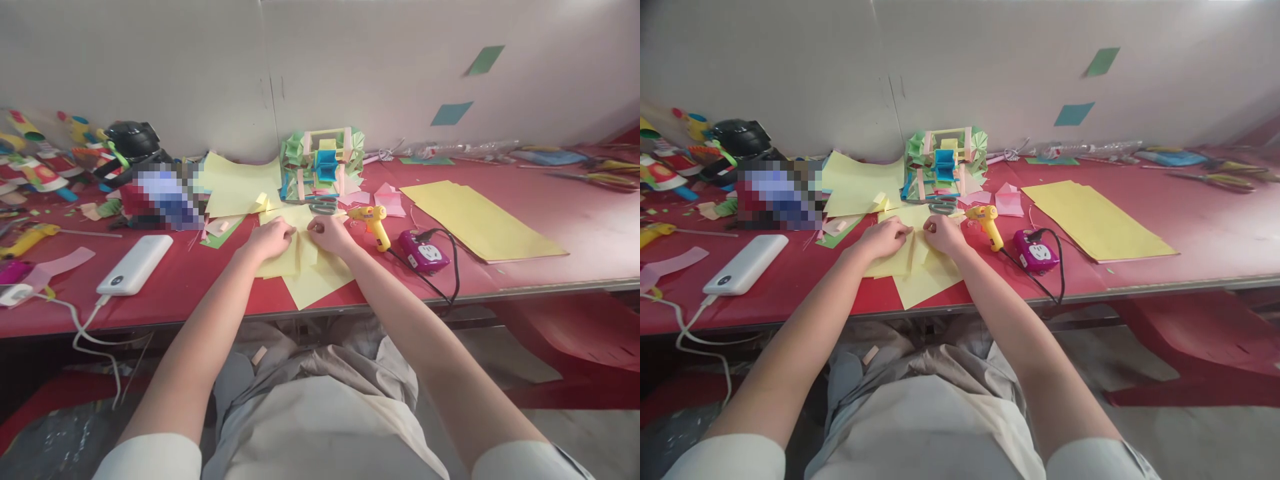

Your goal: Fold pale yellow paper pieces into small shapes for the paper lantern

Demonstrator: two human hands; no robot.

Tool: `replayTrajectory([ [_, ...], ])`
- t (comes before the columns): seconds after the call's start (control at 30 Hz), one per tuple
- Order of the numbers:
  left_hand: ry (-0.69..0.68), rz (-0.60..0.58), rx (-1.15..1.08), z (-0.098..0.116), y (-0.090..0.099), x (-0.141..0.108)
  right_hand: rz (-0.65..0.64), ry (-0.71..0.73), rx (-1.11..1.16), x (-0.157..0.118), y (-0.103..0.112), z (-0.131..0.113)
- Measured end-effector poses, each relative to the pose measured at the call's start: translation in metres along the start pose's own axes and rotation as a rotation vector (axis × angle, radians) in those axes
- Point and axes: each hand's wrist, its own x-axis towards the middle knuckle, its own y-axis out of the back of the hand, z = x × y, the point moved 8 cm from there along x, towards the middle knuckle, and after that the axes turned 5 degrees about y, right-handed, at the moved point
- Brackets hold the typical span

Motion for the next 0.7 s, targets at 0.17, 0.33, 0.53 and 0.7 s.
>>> replayTrajectory([
  [0.17, 0.018, -0.019, 0.008, -0.001, -0.001, -0.001, -0.034, 0.009, -0.029, -0.002, -0.001, -0.005],
  [0.33, 0.011, 0.022, 0.032, -0.002, -0.002, 0.0, 0.032, 0.038, 0.043, -0.003, 0.007, -0.011],
  [0.53, 0.005, 0.105, -0.037, -0.002, 0.005, -0.001, 0.03, 0.079, 0.107, -0.001, 0.006, -0.011],
  [0.7, -0.014, 0.099, -0.101, 0.0, 0.005, -0.001, 0.084, 0.096, 0.114, 0.004, 0.007, -0.009],
])
